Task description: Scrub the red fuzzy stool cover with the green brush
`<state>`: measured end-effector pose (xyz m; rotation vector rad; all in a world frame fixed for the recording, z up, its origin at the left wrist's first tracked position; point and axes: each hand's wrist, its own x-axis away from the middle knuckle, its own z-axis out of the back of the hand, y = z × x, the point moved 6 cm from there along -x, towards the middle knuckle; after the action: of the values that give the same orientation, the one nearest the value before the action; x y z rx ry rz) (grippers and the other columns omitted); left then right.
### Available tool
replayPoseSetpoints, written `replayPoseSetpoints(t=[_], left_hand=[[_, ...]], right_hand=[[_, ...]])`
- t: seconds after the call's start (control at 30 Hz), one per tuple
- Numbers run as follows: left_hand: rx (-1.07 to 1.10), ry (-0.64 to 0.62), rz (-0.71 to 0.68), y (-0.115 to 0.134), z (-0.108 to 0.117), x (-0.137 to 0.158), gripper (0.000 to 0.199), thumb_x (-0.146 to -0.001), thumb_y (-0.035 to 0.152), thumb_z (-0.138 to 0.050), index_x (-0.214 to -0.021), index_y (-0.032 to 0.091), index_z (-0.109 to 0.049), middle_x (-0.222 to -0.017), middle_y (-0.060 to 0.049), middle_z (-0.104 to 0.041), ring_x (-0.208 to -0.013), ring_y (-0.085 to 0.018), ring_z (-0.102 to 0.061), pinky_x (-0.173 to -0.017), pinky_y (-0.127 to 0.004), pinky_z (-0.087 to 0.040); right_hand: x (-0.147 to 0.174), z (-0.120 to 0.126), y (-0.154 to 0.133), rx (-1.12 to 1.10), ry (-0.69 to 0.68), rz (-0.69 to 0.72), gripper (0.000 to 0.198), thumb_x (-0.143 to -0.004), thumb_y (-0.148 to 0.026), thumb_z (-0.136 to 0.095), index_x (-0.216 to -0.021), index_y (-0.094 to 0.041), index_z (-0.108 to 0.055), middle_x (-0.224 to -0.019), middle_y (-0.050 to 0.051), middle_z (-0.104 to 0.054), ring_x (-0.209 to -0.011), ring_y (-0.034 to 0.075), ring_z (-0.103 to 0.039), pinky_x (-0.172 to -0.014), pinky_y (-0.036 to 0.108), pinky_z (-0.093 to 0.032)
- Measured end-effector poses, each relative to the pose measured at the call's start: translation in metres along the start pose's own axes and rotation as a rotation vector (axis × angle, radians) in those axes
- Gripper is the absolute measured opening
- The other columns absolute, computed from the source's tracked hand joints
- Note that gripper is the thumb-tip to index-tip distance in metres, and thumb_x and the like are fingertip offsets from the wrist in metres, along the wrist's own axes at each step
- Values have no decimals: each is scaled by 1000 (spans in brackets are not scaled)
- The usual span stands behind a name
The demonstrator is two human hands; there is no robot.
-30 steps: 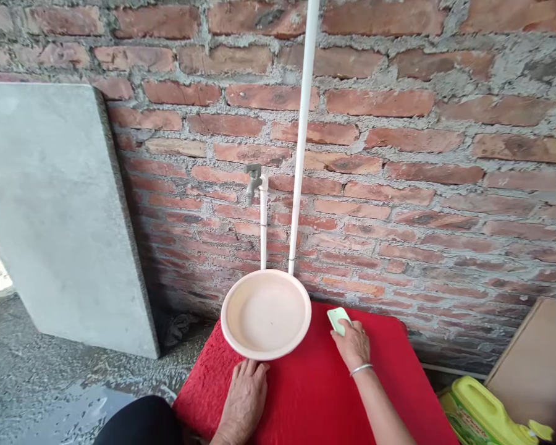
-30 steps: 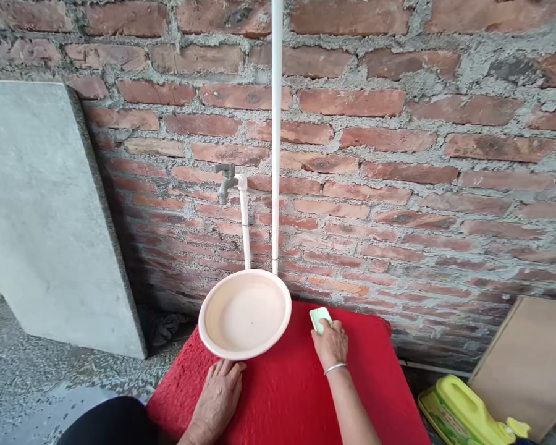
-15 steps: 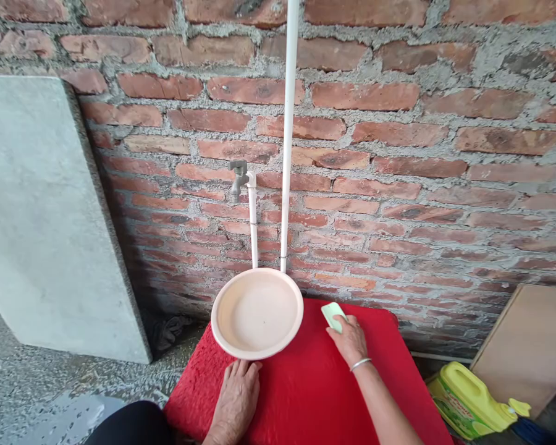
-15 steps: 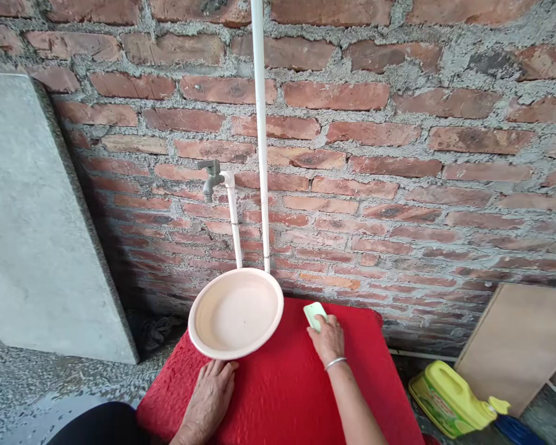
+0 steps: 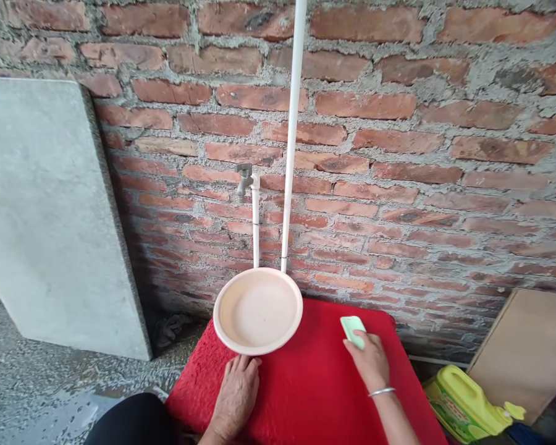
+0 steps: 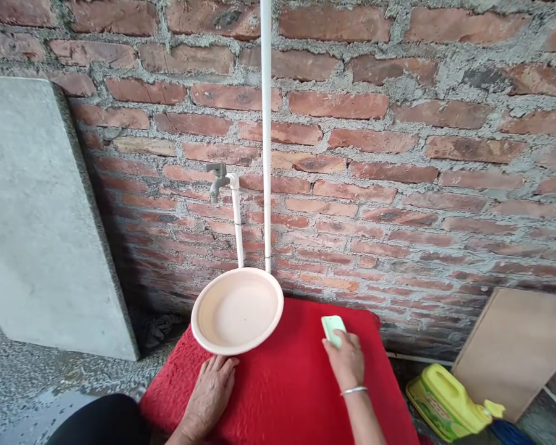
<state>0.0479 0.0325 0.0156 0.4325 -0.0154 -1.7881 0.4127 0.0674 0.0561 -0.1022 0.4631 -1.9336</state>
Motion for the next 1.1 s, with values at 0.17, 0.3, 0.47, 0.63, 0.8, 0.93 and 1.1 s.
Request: replayPoseSetpoints(t=[0.17, 0.3, 0.47, 0.63, 0.8, 0.93, 1.1], left_hand=[[35, -7, 4, -1, -1, 0, 38, -94, 6, -37, -109, 24, -67, -114, -6, -63, -103, -21, -56, -94, -38, -40], [54, -15, 14, -1, 0, 0, 37, -93, 7, -37, -109, 24, -67, -115, -6, -63, -104, -21, -56, -95, -37, -39], [61, -12, 19, 1, 3, -1, 36, -94, 9, -39, -109, 24, -67, -114, -6, -63, -104, -22, -55, -94, -38, -39], [61, -3, 14, 3, 3, -1, 36, -94, 8, -38, -109, 24, -67, -113, -6, -63, -104, -22, -55, -95, -39, -38], [57, -3, 16, 3, 3, -1, 37, -94, 7, -37, -108, 24, -67, -113, -6, -63, -103, -22, -56, -94, -39, -39], [46, -1, 4, 1, 3, 0, 35, -93, 7, -39, -109, 24, -66, -112, -5, -63, -102, -21, -56, -94, -38, -40], [28, 0, 4, -3, 0, 0, 37, -93, 7, -39, -110, 24, -66, -114, -5, -63, -104, -20, -57, -95, -37, -40]], right_hand=[[29, -43, -109, -42, -71, 220, 26, -83, -34, -66, -108, -30, -70, -106, 3, -61, -93, 18, -63, -84, 26, -46], [31, -53, -120, -21, -78, 251, 27, -80, -34, -69, -107, -30, -70, -105, 4, -61, -98, 21, -62, -86, 29, -45], [12, -28, -46, 45, -48, 149, 31, -87, -37, -60, -116, -27, -68, -106, 7, -60, -95, 21, -64, -87, 31, -47], [-3, 19, 56, 104, 21, -120, 37, -88, -46, -54, -115, -26, -68, -100, 11, -63, -94, 27, -66, -84, 38, -51], [5, 35, 71, 95, 77, -184, 39, -87, -47, -48, -110, -24, -70, -99, 16, -64, -90, 34, -67, -80, 46, -53], [27, 1, 2, -29, 30, 17, 34, -83, -43, -58, -108, -25, -71, -108, 10, -63, -96, 27, -66, -85, 36, -53], [60, -39, -89, -85, -65, 306, 28, -79, -31, -67, -106, -31, -71, -109, 3, -63, -97, 21, -64, -89, 30, -49]])
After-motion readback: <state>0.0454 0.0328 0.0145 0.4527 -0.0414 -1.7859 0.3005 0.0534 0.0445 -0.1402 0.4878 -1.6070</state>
